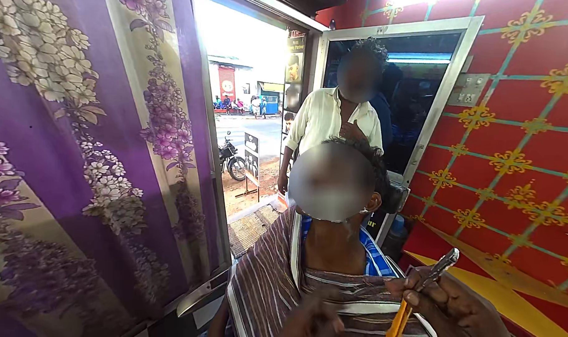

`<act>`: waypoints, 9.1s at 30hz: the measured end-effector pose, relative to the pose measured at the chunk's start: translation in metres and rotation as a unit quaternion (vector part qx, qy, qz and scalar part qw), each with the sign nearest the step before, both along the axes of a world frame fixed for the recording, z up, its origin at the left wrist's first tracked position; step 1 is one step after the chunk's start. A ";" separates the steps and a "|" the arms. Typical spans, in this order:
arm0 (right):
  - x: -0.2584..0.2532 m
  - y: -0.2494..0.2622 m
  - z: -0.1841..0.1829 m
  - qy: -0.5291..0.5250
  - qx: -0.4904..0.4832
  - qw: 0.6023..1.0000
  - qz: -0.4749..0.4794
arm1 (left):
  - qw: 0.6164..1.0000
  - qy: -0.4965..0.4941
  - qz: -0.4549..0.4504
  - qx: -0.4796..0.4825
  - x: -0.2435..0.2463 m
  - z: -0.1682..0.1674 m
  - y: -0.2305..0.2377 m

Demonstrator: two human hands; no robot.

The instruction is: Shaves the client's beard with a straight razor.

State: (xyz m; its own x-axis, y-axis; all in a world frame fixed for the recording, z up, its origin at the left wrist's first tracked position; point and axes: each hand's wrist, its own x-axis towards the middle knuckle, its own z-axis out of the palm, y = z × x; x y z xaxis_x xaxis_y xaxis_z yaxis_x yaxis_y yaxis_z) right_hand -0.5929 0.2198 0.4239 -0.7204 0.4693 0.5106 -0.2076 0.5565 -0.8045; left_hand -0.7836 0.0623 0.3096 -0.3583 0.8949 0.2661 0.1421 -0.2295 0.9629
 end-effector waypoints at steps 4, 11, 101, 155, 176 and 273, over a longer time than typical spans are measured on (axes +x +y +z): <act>-0.003 0.001 -0.008 -0.017 0.013 1.000 0.005 | 0.918 0.177 0.229 0.271 -0.047 0.089 -0.043; -0.040 -0.016 -0.023 -0.043 0.022 0.998 0.028 | 0.892 0.207 0.350 0.198 -0.091 0.073 -0.028; -0.134 0.017 -0.048 -0.168 -0.076 0.983 -0.007 | 0.900 0.067 0.407 0.138 -0.059 0.070 0.105; -0.154 -0.014 -0.069 0.086 -0.530 0.843 0.036 | 0.907 0.070 0.414 0.031 -0.053 0.083 0.108; -0.041 0.069 0.044 -0.120 0.093 0.987 0.044 | 0.932 -0.096 0.346 0.052 -0.065 0.078 0.058; -0.144 0.048 0.153 -0.581 0.483 0.654 -0.032 | 0.944 -0.027 0.328 -0.017 -0.078 0.097 0.093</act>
State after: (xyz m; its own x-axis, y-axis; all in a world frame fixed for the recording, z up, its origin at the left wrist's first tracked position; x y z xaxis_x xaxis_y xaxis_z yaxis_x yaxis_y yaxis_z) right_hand -0.7369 0.2675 0.5772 -0.8805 0.3797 -0.2839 0.2800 0.8997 0.3348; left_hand -0.8612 0.1557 0.4065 -0.8507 0.4835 0.2064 0.1935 -0.0770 0.9781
